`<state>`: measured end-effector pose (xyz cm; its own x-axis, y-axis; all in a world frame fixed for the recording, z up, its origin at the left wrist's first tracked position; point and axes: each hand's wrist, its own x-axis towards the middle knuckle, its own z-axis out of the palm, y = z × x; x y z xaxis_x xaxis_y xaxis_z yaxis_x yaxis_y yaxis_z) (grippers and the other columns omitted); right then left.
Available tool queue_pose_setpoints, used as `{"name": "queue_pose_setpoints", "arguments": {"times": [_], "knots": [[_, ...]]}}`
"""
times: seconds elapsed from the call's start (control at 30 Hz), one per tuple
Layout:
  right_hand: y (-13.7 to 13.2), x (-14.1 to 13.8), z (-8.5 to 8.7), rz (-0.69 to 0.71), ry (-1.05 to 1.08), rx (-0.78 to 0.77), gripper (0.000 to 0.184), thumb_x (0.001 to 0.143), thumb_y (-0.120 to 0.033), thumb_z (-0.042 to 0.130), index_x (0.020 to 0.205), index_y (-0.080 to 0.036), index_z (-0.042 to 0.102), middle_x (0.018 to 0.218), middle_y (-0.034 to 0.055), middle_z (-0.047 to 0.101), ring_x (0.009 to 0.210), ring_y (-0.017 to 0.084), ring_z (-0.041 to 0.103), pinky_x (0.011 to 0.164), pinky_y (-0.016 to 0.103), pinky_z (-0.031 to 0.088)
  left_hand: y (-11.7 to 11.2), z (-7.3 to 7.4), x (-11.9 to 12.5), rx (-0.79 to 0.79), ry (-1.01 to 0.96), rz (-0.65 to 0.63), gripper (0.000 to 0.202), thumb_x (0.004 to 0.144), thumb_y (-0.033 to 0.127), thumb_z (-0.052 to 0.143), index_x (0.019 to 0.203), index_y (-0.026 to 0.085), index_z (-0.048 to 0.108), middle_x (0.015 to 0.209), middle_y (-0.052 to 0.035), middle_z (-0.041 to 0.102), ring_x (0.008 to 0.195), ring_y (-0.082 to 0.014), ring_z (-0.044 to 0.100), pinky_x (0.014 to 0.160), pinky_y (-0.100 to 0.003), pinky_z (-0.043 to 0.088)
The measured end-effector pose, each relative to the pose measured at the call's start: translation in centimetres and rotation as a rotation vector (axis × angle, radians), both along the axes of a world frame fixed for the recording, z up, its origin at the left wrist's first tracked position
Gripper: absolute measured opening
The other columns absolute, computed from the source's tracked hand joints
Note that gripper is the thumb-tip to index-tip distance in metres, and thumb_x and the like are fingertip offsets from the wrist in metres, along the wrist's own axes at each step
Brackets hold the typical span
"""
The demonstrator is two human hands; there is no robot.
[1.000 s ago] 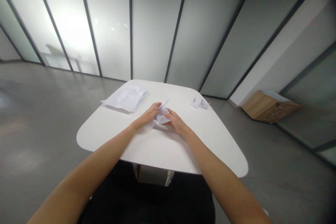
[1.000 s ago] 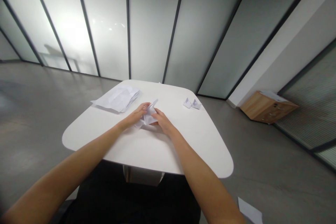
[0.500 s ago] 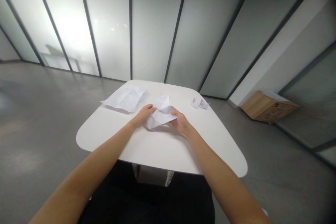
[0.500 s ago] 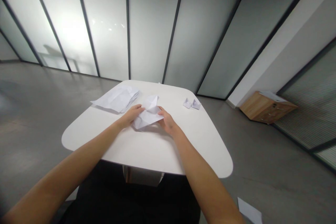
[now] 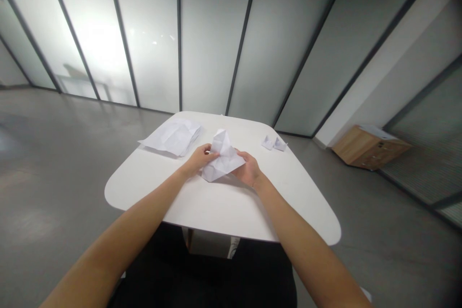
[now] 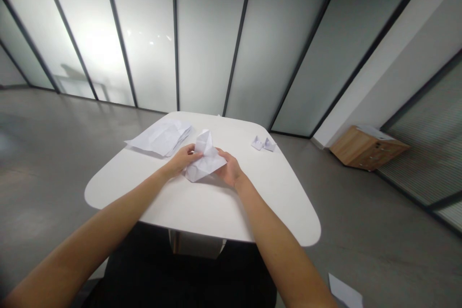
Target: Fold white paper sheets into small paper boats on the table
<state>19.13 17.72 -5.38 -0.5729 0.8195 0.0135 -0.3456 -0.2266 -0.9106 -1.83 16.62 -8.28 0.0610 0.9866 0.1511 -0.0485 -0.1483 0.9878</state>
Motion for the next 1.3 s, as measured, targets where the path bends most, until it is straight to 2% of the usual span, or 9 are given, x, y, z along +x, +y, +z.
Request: {"name": "queue_pose_setpoints", "arguments": {"times": [0.17,0.33,0.47,0.67,0.87,0.97,1.07,1.13,1.3], "knots": [[0.5,0.0,-0.1,-0.005,0.045,-0.081,0.041,0.092,-0.059,0.057,0.112,-0.025,0.066,0.109,0.0051,0.073,0.094,0.024,0.069,0.081,0.039,0.057,0.2,-0.1,-0.2,0.051,0.056,0.022,0.048,0.076,0.049,0.08,0.109,0.017,0.066,0.099,-0.0063,0.073,0.083,-0.021,0.068,0.072,-0.03,0.052],[1.6,-0.2,-1.0,-0.1,0.026,-0.032,0.027,0.086,-0.045,0.072,0.106,-0.026,0.069,0.101,0.0007,0.075,0.082,0.019,0.07,0.067,0.029,0.055,0.3,0.0,-0.3,0.115,0.093,0.054,0.043,0.078,0.047,0.077,0.107,0.017,0.067,0.105,-0.0068,0.072,0.087,-0.0199,0.066,0.075,-0.03,0.051],[2.2,-0.2,-1.6,-0.221,0.06,0.023,0.035,0.074,-0.028,0.082,0.106,-0.025,0.069,0.098,-0.0012,0.076,0.075,0.016,0.069,0.061,0.026,0.054,0.6,-0.1,-0.3,0.146,0.085,0.048,0.041,0.08,0.046,0.075,0.107,0.016,0.066,0.101,-0.0065,0.072,0.088,-0.0199,0.066,0.076,-0.03,0.05],[3.3,0.6,-1.4,-0.48,0.128,-0.02,0.037,0.065,-0.022,0.083,0.098,-0.025,0.066,0.094,-0.0022,0.075,0.073,0.014,0.068,0.054,0.021,0.053,1.0,-0.6,-0.9,0.137,0.078,0.106,0.037,0.082,0.045,0.072,0.107,0.017,0.065,0.101,-0.0047,0.072,0.089,-0.0197,0.066,0.074,-0.028,0.051],[4.0,1.3,-1.4,-0.611,0.154,-0.004,0.035,0.066,-0.021,0.083,0.096,-0.026,0.066,0.091,-0.0024,0.074,0.074,0.013,0.068,0.058,0.021,0.055,0.9,-0.5,-0.9,0.135,0.137,0.1,0.039,0.082,0.044,0.071,0.11,0.017,0.066,0.106,-0.0065,0.073,0.09,-0.0214,0.068,0.074,-0.03,0.052],[3.7,1.2,-1.2,-0.565,0.154,-0.005,0.028,0.072,-0.032,0.081,0.096,-0.027,0.066,0.094,-0.0017,0.074,0.076,0.013,0.068,0.058,0.022,0.055,1.0,-0.5,-0.9,0.164,0.15,0.13,0.037,0.083,0.042,0.07,0.11,0.017,0.066,0.106,-0.0071,0.073,0.091,-0.0219,0.068,0.076,-0.031,0.052],[2.9,1.0,-0.9,-0.333,0.082,0.003,0.032,0.079,-0.048,0.075,0.102,-0.027,0.069,0.104,0.0019,0.075,0.082,0.017,0.069,0.062,0.026,0.058,1.3,-0.6,-1.0,0.225,0.161,0.206,0.032,0.084,0.039,0.069,0.107,0.017,0.068,0.105,-0.0069,0.073,0.094,-0.0219,0.067,0.08,-0.032,0.051],[2.2,0.6,-0.9,-0.201,0.003,0.049,0.038,0.077,-0.045,0.079,0.109,-0.028,0.069,0.112,0.0028,0.075,0.088,0.019,0.069,0.066,0.029,0.059,1.5,-0.7,-1.1,0.258,0.173,0.247,0.031,0.084,0.038,0.069,0.106,0.016,0.068,0.105,-0.0067,0.073,0.094,-0.0213,0.066,0.081,-0.031,0.051],[2.0,-0.4,-2.0,-0.281,-0.164,0.127,0.045,0.066,-0.038,0.086,0.107,-0.025,0.071,0.113,0.0037,0.075,0.089,0.02,0.068,0.067,0.028,0.055,1.7,-0.7,-1.4,0.253,0.175,0.309,0.035,0.082,0.044,0.073,0.103,0.017,0.069,0.098,-0.0051,0.073,0.088,-0.02,0.065,0.075,-0.029,0.051]]}}
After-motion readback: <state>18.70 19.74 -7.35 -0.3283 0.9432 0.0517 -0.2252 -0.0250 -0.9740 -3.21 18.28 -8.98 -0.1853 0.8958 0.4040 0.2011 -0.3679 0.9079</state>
